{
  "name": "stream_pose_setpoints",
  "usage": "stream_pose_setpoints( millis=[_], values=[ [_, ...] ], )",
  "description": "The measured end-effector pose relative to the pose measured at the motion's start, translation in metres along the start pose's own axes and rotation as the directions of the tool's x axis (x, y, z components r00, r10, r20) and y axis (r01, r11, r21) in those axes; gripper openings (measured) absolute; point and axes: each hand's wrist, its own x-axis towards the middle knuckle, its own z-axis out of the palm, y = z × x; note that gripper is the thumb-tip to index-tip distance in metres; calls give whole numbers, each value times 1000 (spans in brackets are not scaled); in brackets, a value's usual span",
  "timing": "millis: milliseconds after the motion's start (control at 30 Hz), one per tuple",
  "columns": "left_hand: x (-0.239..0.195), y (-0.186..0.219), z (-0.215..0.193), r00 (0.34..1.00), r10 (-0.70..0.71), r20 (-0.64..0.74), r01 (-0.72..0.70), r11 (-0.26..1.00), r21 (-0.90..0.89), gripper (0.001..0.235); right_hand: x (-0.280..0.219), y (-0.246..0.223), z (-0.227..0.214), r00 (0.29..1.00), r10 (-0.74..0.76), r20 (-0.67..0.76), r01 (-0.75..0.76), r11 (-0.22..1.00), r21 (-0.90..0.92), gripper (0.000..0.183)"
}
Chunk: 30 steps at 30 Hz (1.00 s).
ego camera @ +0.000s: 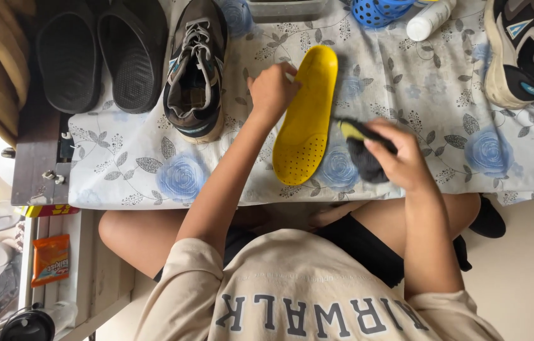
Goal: The person wipes a yellow shoe insole with a dark cloth, then places the insole into a grey sneaker. The person handles the insole and cloth by hand.
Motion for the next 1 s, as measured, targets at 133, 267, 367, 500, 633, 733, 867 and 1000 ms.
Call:
stream_pose_setpoints(
  millis=[133,267,367,500,633,733,867,1000],
  values=[
    [-10,11,-25,995,18,-96,-36,982,-186,16,51,-10,6,967,-242,-82,201,918,-342,25],
    [0,-8,-5,988,-99,-117,75,977,-201,10,118,12,37,991,-70,-112,-34,689,-724,38],
    [13,-24,12,980,-144,-139,120,978,-171,11,145,58,65,995,73,-67,-95,539,-837,37],
    [25,-32,15,983,-158,-93,138,972,-192,7,123,59,84,984,170,53,-32,460,-887,34],
    [26,-26,4,984,-164,-68,147,968,-205,10,59,8,89,917,365,159,-42,486,-873,30],
    [16,-22,1,986,-158,-57,142,966,-217,10,10,22,83,943,189,274,132,542,-830,45],
    [12,-22,-3,988,-140,-65,107,925,-364,9,-8,5,55,839,204,505,75,875,-478,46],
    [6,-17,-12,984,-88,-155,-3,861,-508,16,0,16,15,929,-22,369,24,1000,0,30]
  ],
)
